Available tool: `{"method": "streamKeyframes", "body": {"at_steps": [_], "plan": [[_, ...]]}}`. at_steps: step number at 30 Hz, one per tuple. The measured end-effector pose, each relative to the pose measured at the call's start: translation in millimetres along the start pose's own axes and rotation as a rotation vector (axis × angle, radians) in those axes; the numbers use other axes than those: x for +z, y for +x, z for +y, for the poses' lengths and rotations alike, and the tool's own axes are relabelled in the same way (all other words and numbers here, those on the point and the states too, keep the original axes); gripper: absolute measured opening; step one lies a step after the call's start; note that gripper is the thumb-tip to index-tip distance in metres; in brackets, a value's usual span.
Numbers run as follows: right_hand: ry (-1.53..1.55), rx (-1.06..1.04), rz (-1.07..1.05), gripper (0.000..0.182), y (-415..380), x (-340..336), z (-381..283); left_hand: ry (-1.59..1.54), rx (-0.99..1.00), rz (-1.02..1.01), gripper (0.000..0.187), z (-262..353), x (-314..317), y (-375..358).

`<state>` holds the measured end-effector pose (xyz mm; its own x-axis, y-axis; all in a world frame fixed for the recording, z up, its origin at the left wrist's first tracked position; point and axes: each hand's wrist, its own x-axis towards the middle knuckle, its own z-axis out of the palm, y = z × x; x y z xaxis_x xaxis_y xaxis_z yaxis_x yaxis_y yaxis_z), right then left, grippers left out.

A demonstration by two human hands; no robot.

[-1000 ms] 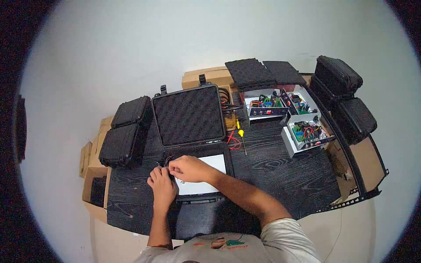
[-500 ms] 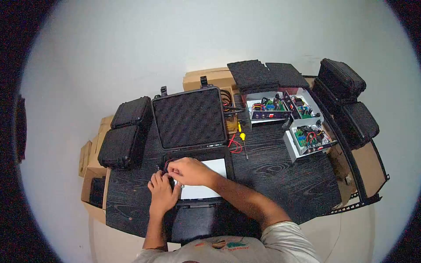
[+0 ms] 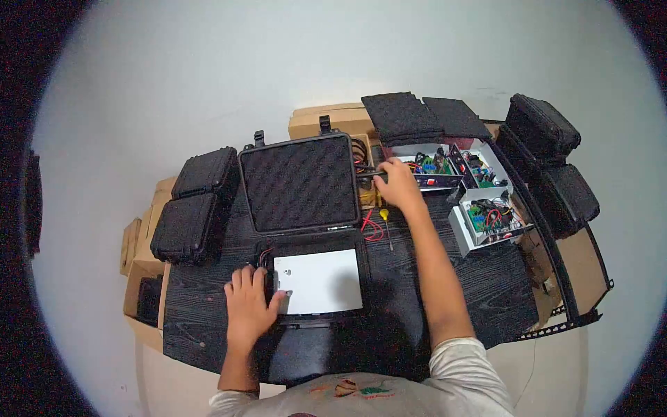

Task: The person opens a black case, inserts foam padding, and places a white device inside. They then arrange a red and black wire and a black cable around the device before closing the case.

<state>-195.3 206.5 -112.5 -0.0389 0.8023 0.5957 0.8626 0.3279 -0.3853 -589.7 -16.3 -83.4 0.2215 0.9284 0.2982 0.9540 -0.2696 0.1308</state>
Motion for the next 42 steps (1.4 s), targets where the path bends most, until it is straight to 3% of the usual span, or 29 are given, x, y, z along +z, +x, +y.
{"method": "streamKeyframes", "body": {"at_steps": [3, 6, 7, 10, 15, 19, 23, 26, 27, 30, 31, 34, 35, 42], "plan": [[0.082, 0.093, -0.134, 0.027, 7, -11, -4, -0.108, 0.088, 0.031, 0.054, 7, -34, 22], [0.234, 0.106, 0.186, 0.025, 6, -8, -10, -0.202, 0.211, 0.054, 0.047, 13, -59, 43], [0.306, 0.264, 0.151, 0.026, 5, -17, -18, -0.233, 0.253, 0.052, 0.047, 13, -63, 49], [0.812, 0.336, 0.352, 0.026, -2, -16, -28, -0.352, 0.339, -0.002, 0.046, 14, -64, 62], [1.034, 0.338, 0.689, 0.028, -22, -27, -45, -0.486, 0.412, -0.121, 0.044, 8, -41, 75], [1.035, 0.293, 0.706, 0.028, -33, -55, -70, -0.572, 0.404, -0.127, 0.044, -3, -10, 85], [1.138, 0.212, 0.574, 0.027, -42, -67, -85, -0.769, 0.28, -0.056, 0.055, 3, -10, 90], [1.201, 0.247, 0.344, 0.026, -51, -75, -101, -1.047, 0.164, -0.085, 0.064, -1, 1, 95], [1.165, 0.253, 0.264, 0.025, -52, -77, -106, -1.18, 0.186, -0.028, 0.066, 0, 11, 99], [1.182, 0.224, 0.121, 0.025, -55, -70, -117, -1.749, 0.11, -0.184, 0.075, -13, 19, 100], [1.179, 0.208, 0.052, 0.024, -55, -69, -119, -1.718, 0.088, -0.118, 0.085, -11, 18, 100], [1.215, 0.284, -0.117, 0.024, -57, -66, -129, -1.555, 0.105, 0.074, 0.078, -6, 14, 101], [1.247, 0.263, -0.174, 0.024, -57, -63, -130, -1.554, 0.126, 0.116, 0.064, -6, 18, 100], [1.184, 0.09, -0.48, 0.019, -59, -58, -142, -1.606, 0.174, 0.096, 0.034, -15, 25, 98]]}}
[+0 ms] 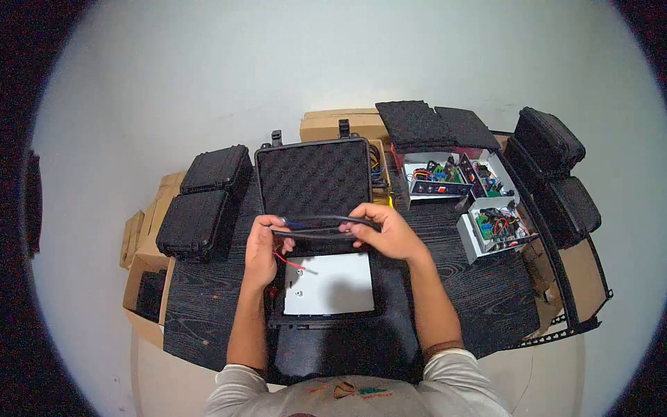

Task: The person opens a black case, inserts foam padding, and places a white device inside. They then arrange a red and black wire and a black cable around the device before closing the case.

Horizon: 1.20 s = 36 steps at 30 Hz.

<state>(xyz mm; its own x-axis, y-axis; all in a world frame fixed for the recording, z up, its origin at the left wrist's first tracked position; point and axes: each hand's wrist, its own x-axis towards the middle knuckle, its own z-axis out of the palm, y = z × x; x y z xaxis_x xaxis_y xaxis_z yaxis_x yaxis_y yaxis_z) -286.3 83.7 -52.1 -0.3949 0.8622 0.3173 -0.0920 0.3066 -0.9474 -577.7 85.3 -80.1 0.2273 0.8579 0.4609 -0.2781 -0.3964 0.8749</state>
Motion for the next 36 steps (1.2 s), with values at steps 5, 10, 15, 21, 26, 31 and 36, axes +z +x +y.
{"method": "streamKeyframes", "body": {"at_steps": [5, 10, 15, 21, 26, 31, 36], "plan": [[-0.249, 0.051, -0.159, 0.02, 1, 10, 1, 0.132, 0.046, 0.009, 0.027, 9, 2, -5], [0.03, 0.079, -0.002, 0.021, 2, 13, -5, 0.79, 0.365, 0.11, 0.022, 36, -10, 6], [0.106, 0.063, 0.11, 0.024, 4, 9, -3, 0.766, 0.216, -0.072, 0.037, 69, -11, 2], [0.138, 0.053, 0.12, 0.027, 5, 6, -2, 0.687, 0.163, -0.181, 0.04, 64, -22, 4], [0.129, 0.08, 0.068, 0.03, 5, 4, 1, 0.609, 0.055, -0.132, 0.031, 42, -33, 5], [0.122, 0.11, 0.021, 0.032, 7, 0, 13, 0.209, -0.211, 0.016, 0.026, 12, -36, 9], [0.032, 0.149, 0.027, 0.03, 15, -1, 31, 0.025, -0.141, 0.141, 0.037, -17, -38, 17]]}}
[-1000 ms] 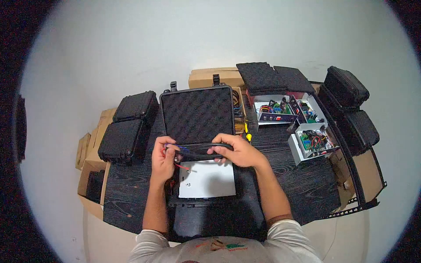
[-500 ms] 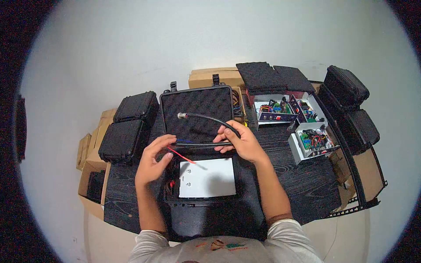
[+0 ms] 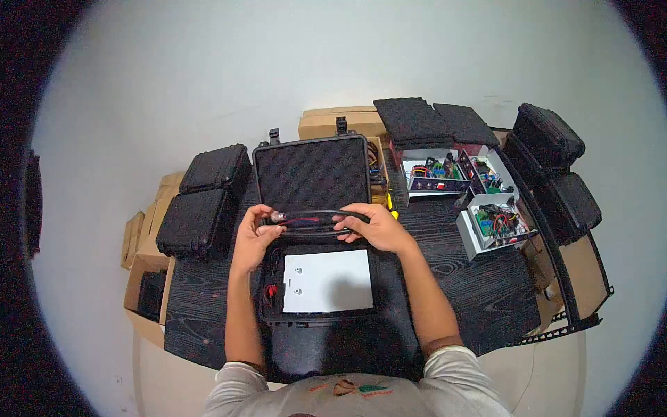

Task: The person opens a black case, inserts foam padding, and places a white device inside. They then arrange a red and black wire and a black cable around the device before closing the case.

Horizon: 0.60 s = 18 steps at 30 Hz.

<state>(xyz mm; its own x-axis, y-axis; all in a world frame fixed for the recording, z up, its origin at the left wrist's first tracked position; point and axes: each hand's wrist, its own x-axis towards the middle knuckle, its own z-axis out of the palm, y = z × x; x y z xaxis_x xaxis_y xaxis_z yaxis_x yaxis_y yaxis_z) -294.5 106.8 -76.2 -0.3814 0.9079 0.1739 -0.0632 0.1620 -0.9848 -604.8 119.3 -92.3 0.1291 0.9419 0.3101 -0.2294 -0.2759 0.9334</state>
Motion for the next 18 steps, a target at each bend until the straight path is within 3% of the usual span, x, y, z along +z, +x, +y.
{"method": "streamKeyframes", "body": {"at_steps": [7, 11, 14, 18], "plan": [[-0.196, 0.044, -0.054, 0.03, 11, -10, 28, 0.441, -0.123, -0.211, 0.054, -13, -10, 1], [-0.582, -0.135, -0.078, 0.033, 15, -7, 39, 0.895, -0.056, -0.265, 0.042, 3, 7, -6], [-0.677, -0.116, -0.085, 0.033, 15, -1, 33, 1.001, 0.12, -0.3, 0.033, -8, 4, -5], [-0.797, -0.252, -0.069, 0.028, 16, 10, 42, 1.144, 0.248, -0.255, 0.025, -2, 8, -6]]}}
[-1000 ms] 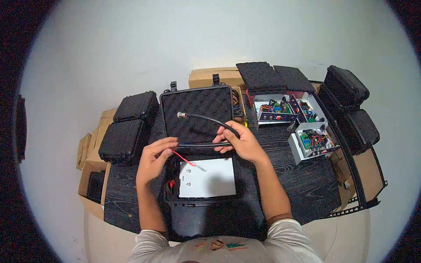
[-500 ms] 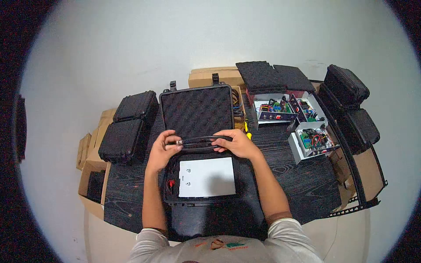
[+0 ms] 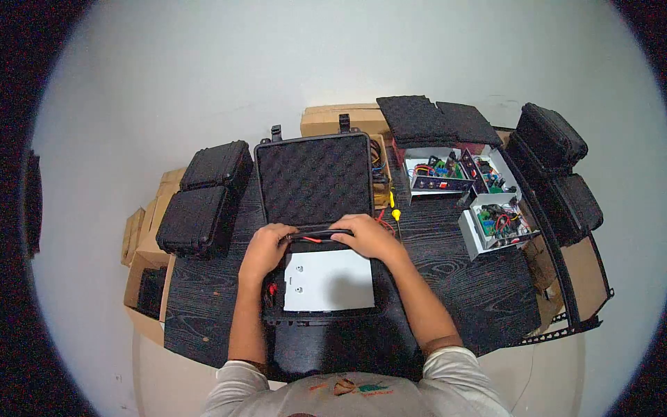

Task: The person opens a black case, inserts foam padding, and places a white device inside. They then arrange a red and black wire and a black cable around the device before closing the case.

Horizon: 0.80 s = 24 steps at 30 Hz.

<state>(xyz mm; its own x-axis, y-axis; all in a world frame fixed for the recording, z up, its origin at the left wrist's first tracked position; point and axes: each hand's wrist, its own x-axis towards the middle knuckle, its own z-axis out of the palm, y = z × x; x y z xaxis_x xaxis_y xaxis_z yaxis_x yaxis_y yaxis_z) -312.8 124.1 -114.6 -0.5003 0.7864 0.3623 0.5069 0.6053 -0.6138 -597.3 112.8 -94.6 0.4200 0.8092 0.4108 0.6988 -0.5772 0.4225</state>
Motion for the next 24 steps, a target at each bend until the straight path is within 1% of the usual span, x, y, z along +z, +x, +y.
{"method": "streamKeyframes", "body": {"at_steps": [2, 6, 8, 9, 11, 12, 15, 17, 21, 23, 24], "plan": [[-0.024, 0.007, 0.029, 0.028, 1, 6, -5, 0.099, -0.016, 0.033, 0.025, -2, 4, -1], [-0.118, -0.008, 0.004, 0.027, 1, 7, -14, 0.079, -0.081, -0.056, 0.024, -7, 8, -4], [-0.064, -0.004, 0.032, 0.026, -2, 2, -21, 0.064, -0.106, -0.06, 0.022, -1, 4, -5], [-0.038, -0.001, 0.045, 0.025, -3, -2, -25, 0.015, -0.104, -0.091, 0.022, 1, 0, -5], [-0.003, 0.109, 0.022, 0.024, -4, -6, -25, -0.082, -0.099, -0.154, 0.023, 2, -5, -5], [0.016, 0.165, 0.011, 0.023, -5, -8, -25, -0.058, -0.088, -0.151, 0.023, 1, -4, -5], [-0.104, 0.061, -0.031, 0.023, -5, -11, -13, -0.004, -0.071, -0.139, 0.024, -4, 1, -3], [-0.117, 0.068, -0.035, 0.023, -6, -10, -11, 0.009, -0.085, -0.126, 0.025, -4, 3, -4], [-0.169, 0.12, -0.022, 0.024, -4, -7, -25, 0.033, -0.013, -0.106, 0.025, -7, 4, -4], [-0.178, 0.1, 0.044, 0.024, -4, 2, -32, 0.069, 0.048, -0.075, 0.025, -3, -1, -5], [-0.183, 0.091, 0.077, 0.024, -5, 7, -34, 0.025, 0.036, -0.107, 0.025, -7, 1, -5]]}}
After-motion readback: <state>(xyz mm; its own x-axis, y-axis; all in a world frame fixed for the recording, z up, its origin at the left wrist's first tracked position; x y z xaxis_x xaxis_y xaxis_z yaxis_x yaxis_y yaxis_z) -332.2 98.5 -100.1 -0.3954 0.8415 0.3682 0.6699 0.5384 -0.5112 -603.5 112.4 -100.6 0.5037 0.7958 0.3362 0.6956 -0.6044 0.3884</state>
